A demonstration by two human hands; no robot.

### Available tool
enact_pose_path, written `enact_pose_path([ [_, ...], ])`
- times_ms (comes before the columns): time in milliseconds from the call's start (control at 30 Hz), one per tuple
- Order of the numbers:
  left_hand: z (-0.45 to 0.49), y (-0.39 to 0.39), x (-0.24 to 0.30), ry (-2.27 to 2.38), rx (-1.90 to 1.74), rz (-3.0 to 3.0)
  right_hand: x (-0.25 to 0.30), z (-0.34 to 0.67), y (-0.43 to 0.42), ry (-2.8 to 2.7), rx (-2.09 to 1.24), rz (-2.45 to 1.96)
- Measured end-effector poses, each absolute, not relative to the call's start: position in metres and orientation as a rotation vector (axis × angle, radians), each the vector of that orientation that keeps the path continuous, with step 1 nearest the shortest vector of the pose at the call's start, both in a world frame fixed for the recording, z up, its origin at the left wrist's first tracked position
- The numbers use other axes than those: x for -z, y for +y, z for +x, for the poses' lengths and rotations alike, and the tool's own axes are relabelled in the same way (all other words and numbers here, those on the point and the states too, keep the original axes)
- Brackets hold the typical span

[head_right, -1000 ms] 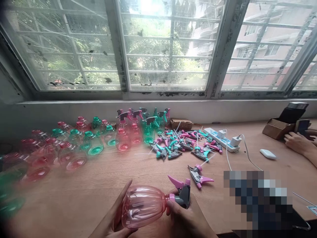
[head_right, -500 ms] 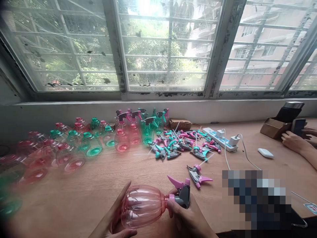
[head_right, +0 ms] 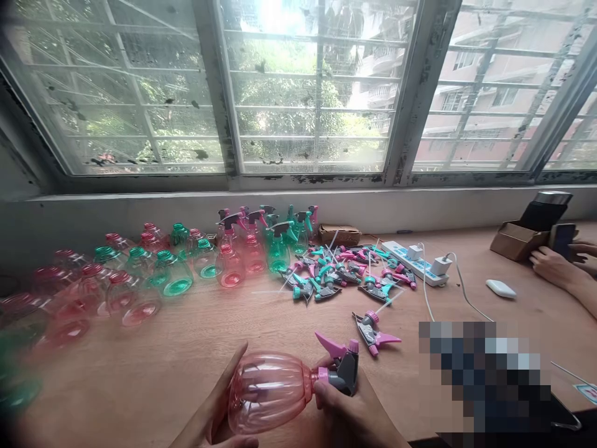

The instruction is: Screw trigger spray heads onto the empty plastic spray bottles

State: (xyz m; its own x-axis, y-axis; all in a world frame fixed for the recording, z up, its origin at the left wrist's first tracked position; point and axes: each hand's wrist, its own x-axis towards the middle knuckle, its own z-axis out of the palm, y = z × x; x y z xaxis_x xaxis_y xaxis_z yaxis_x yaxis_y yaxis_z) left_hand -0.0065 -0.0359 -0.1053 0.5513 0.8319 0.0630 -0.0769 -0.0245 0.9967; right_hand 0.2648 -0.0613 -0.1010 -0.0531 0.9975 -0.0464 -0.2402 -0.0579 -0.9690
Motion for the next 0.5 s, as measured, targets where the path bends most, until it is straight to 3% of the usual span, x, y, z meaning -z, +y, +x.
enact_pose_path([
  [500, -0.0093, -0.0351, 0.1097, 0.694, -0.845, 1.462, 0.0984, 0.2587, -0.0623, -0.953, -1.340, -1.056],
])
